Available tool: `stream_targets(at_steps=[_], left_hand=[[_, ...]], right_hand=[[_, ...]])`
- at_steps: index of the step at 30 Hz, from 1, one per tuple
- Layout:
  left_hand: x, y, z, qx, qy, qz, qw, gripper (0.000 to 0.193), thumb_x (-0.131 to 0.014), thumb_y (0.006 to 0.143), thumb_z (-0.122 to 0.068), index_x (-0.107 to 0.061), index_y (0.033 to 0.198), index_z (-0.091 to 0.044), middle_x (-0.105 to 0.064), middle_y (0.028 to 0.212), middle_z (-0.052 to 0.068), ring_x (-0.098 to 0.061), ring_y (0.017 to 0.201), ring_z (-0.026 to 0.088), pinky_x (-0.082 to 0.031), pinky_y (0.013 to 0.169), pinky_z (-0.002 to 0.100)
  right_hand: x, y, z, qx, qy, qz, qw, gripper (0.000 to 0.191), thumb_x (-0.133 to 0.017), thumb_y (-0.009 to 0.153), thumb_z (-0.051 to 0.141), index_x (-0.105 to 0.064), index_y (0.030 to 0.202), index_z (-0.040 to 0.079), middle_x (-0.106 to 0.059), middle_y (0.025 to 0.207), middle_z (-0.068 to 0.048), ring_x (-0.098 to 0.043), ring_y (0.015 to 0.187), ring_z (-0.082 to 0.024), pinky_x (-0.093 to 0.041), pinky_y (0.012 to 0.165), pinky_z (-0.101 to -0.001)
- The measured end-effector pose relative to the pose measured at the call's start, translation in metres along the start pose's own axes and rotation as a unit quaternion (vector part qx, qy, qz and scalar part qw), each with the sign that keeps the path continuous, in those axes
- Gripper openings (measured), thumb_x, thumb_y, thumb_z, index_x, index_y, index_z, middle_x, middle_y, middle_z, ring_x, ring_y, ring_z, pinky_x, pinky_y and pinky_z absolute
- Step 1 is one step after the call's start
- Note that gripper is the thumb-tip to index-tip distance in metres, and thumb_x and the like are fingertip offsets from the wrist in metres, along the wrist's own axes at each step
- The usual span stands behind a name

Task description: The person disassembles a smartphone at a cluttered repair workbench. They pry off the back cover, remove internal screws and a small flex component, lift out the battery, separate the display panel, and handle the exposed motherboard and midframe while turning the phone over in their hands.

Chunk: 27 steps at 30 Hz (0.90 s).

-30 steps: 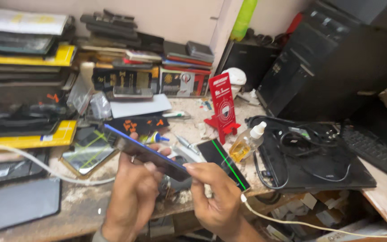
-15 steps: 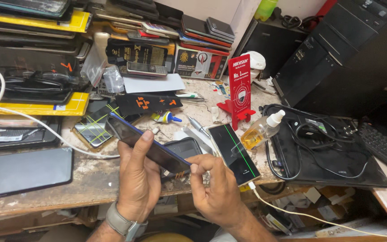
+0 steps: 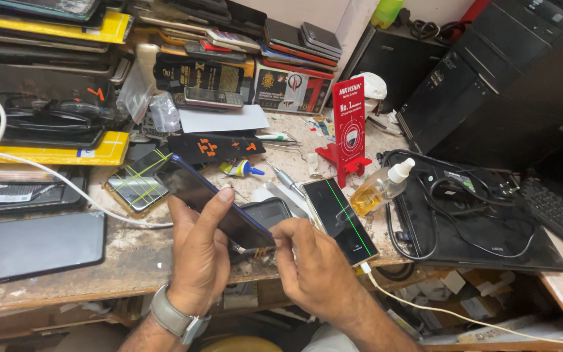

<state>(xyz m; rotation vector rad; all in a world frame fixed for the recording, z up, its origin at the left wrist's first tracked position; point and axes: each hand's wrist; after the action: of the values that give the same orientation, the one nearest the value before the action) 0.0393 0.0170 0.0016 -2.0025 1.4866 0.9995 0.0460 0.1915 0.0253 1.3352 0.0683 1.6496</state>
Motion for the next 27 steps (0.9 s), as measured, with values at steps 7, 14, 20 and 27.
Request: stream_targets(at_steps=[7,14,20,27], left_hand=[[0.000,-0.002,0.003,0.014,0.027,0.011,0.999,0.061,-0.073,0.085,-0.013,-0.039,0.135,-0.013,-0.053,0.134,0.009,-0.055,0.122,0.017,-0.049,0.102,0.036],[-0.001,0.000,0.003,0.018,0.040,0.029,0.999,0.056,-0.074,0.086,-0.011,-0.040,0.130,-0.010,-0.059,0.126,0.009,-0.060,0.118,0.018,-0.050,0.100,0.036],[0.002,-0.003,0.005,0.003,0.052,0.059,0.997,0.052,-0.072,0.087,-0.011,-0.044,0.131,-0.011,-0.059,0.128,0.007,-0.059,0.118,0.015,-0.049,0.100,0.033],[0.006,-0.002,0.007,0.033,0.062,0.044,0.997,0.041,-0.061,0.100,-0.029,-0.044,0.132,-0.010,-0.057,0.129,0.004,-0.052,0.116,0.013,-0.042,0.095,0.033]], right_hand=[[0.007,0.012,0.006,-0.072,0.014,0.049,0.996,0.025,-0.070,0.092,0.000,-0.054,0.112,0.002,-0.072,0.090,-0.013,-0.075,0.080,-0.029,-0.059,0.069,-0.0389],[0.008,0.024,0.017,-0.006,0.022,0.012,1.000,0.034,-0.065,0.092,-0.002,-0.053,0.123,0.000,-0.072,0.098,-0.016,-0.075,0.089,-0.031,-0.060,0.076,-0.0394],[0.004,0.028,0.020,0.016,0.025,-0.010,1.000,0.035,-0.065,0.093,-0.003,-0.052,0.126,0.000,-0.071,0.103,-0.016,-0.075,0.094,-0.031,-0.060,0.079,-0.0394],[0.001,0.035,0.021,-0.079,-0.004,-0.004,0.997,0.029,-0.069,0.094,0.001,-0.055,0.119,0.003,-0.071,0.090,-0.013,-0.075,0.080,-0.028,-0.058,0.071,-0.0374]])
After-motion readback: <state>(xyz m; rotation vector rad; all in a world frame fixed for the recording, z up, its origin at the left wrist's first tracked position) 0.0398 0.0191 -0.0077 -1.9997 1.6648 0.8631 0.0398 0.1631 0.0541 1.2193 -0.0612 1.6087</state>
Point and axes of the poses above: each hand's wrist, its own y-axis towards the middle knuckle, its own x-axis out of the back of the hand, z = x × y
